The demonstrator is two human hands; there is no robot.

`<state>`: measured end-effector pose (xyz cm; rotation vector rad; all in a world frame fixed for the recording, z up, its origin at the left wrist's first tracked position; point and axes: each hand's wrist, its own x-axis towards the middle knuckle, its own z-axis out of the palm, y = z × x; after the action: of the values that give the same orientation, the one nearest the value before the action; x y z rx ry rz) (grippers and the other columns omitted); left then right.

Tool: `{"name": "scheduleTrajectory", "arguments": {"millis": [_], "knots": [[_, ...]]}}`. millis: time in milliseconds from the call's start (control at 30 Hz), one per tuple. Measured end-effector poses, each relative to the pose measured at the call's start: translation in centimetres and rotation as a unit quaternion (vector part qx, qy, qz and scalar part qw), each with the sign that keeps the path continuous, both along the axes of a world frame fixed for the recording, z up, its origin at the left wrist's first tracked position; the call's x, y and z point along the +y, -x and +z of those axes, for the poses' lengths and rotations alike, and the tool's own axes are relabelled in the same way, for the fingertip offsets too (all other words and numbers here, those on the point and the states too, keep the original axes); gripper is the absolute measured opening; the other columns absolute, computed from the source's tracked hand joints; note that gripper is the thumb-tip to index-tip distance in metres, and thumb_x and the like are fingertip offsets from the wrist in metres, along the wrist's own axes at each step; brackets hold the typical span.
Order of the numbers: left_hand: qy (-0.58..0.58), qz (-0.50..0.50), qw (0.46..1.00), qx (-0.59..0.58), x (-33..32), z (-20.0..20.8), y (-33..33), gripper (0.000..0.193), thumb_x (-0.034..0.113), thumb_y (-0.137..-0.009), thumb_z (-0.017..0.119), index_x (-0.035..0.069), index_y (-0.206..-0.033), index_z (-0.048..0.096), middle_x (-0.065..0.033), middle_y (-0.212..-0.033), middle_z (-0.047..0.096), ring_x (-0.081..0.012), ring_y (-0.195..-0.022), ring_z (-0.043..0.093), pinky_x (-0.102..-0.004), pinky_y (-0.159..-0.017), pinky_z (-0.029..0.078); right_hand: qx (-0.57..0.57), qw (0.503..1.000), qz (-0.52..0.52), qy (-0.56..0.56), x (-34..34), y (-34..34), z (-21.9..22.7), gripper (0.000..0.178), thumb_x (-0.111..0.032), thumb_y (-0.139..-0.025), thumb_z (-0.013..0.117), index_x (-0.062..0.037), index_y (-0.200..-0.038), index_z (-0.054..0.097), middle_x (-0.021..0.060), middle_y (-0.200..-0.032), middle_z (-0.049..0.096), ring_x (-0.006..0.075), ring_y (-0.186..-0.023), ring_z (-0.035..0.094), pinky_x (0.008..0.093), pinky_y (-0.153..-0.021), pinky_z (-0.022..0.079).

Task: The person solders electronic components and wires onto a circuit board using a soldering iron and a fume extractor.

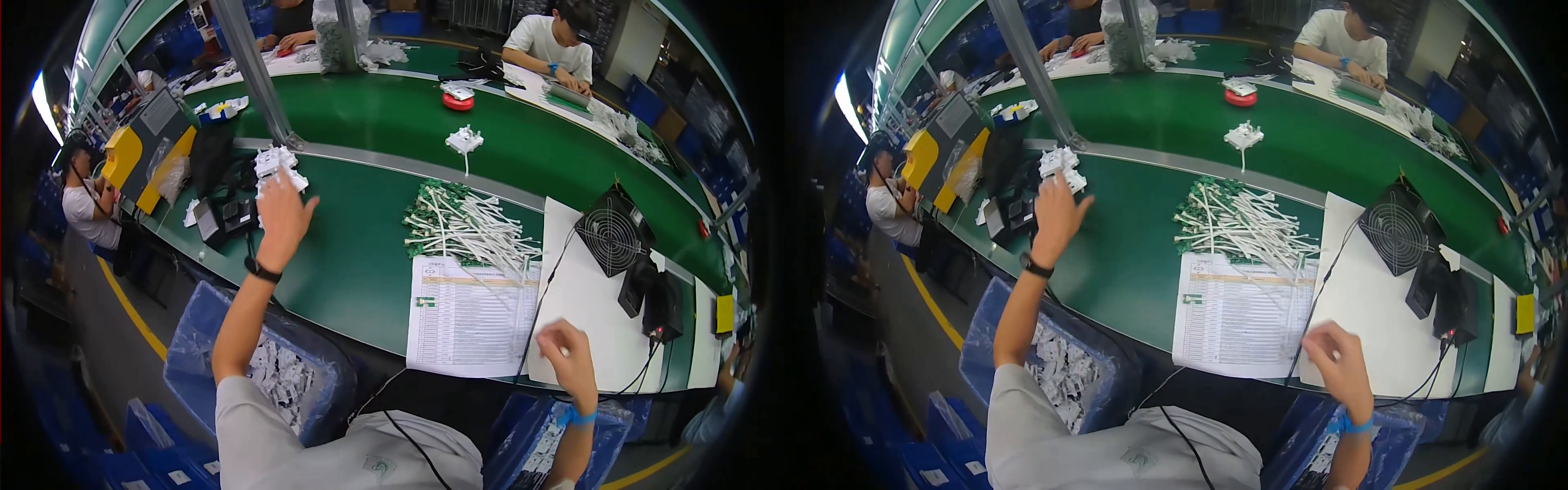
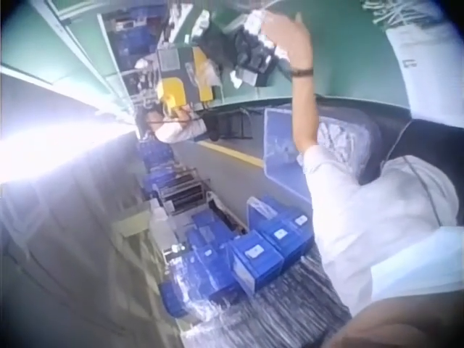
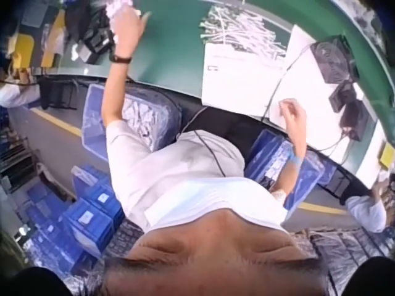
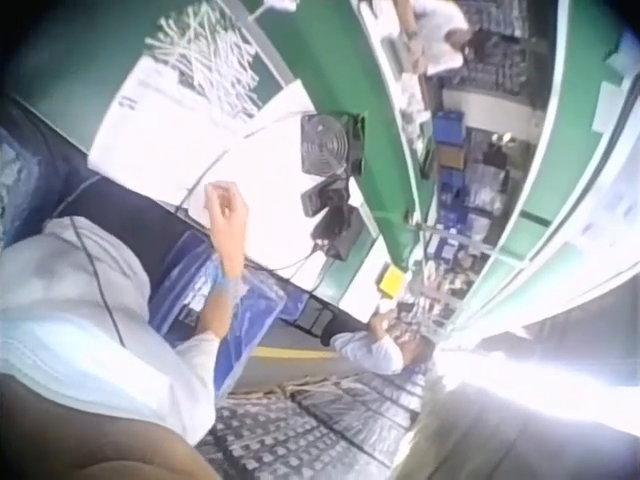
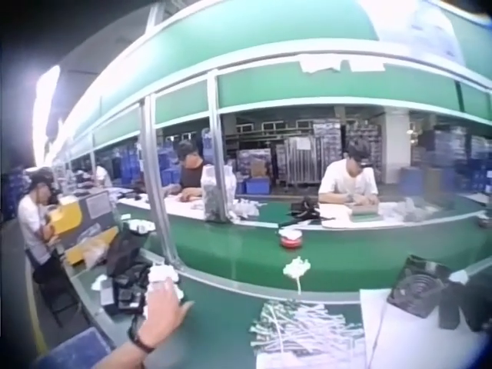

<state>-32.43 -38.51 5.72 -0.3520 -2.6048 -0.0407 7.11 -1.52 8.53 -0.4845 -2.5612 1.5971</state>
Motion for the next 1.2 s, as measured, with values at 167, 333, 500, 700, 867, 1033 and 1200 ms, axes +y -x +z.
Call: {"name": "scheduleTrajectory", "arguments": {"millis": [167,333,500,700,867,1033,1200], "knots": [[-0.016,0.033,0.999,-0.023,-2.7,-6.0,-2.6,0.089,0.048,-0.091,0.072,-0.013,-0.147,0.039,-0.0333,-0.139,0.052,-0.0438,-0.126,0.053,-0.0517,-0.107,0.043,0.134,0.982,0.078,-0.106,-3.3,14.5,0.5,0.022,-0.015,-0.095,0.069,0.0022,-0.108,0.065,0.0149,-0.092,0.069,0.0244,-0.084,0.064,0.0386,-0.075,0.051],[-0.009,-0.016,1.0,0.011,-1.6,-7.1,-4.2,0.071,0.041,-0.098,0.063,-0.014,-0.139,0.047,-0.0346,-0.144,0.049,-0.0505,-0.141,0.039,-0.0617,-0.119,0.025,0.223,0.924,-0.016,-0.309,-2.2,25.1,-5.2,0.022,-0.012,-0.092,0.068,0.0007,-0.11,0.068,0.0171,-0.102,0.066,0.0371,-0.098,0.063,0.0465,-0.085,0.051],[-0.053,-0.129,0.987,-0.081,-1.1,-6.5,-7.5,0.061,0.022,-0.096,0.065,-0.012,-0.142,0.045,-0.0377,-0.15,0.04,-0.0571,-0.144,0.031,-0.0642,-0.119,0.026,0.222,0.886,-0.067,-0.401,-3.6,25.5,-6.0,0.017,-0.013,-0.091,0.068,-0.0002,-0.103,0.069,0.0158,-0.105,0.065,0.036,-0.103,0.061,0.047,-0.089,0.048],[-0.106,-0.248,0.951,-0.149,1.0,-3.6,-11.2,0.051,0.013,-0.096,0.066,0.006,-0.145,0.054,-0.0421,-0.156,0.027,-0.0612,-0.143,0.028,-0.058,-0.116,0.033,0.274,0.909,-0.025,-0.313,-5.1,20.9,-3.4,0.016,-0.01,-0.084,0.073,-0.0015,-0.096,0.067,0.0159,-0.101,0.065,0.0361,-0.1,0.061,0.0441,-0.086,0.049],[-0.211,-0.251,0.925,-0.191,2.7,-2.7,-11.8,0.064,0.013,-0.091,0.072,0.003,-0.149,0.048,-0.0393,-0.155,0.032,-0.0515,-0.133,0.045,-0.0517,-0.111,0.041,0.154,0.918,0.23,-0.284,-9.4,16.2,-3.2,0.021,-0.015,-0.082,0.078,-0.003,-0.096,0.067,0.0147,-0.102,0.06,0.0328,-0.103,0.058,0.041,-0.09,0.048],[-0.19,-0.16,0.948,-0.2,2.4,-3.3,-10.0,0.094,0.026,-0.077,0.086,-0.003,-0.153,0.037,-0.0277,-0.13,0.053,-0.043,-0.114,0.053,-0.0477,-0.102,0.046,0.167,0.91,0.218,-0.309,-10.5,14.8,-4.1,0.018,-0.013,-0.088,0.074,-0.0015,-0.097,0.063,0.0156,-0.103,0.063,0.0343,-0.102,0.06,0.0406,-0.09,0.049],[-0.251,-0.203,0.928,-0.187,3.5,-3.7,-10.6,0.101,0.027,-0.072,0.087,-0.002,-0.153,0.036,-0.0238,-0.124,0.054,-0.0408,-0.115,0.053,-0.0471,-0.101,0.046,0.247,0.966,0.081,-0.004,-10.8,13.8,-2.8,0.021,-0.011,-0.097,0.067,0.0027,-0.11,0.057,0.018,-0.097,0.069,0.0312,-0.085,0.067,0.0407,-0.079,0.053]]}}
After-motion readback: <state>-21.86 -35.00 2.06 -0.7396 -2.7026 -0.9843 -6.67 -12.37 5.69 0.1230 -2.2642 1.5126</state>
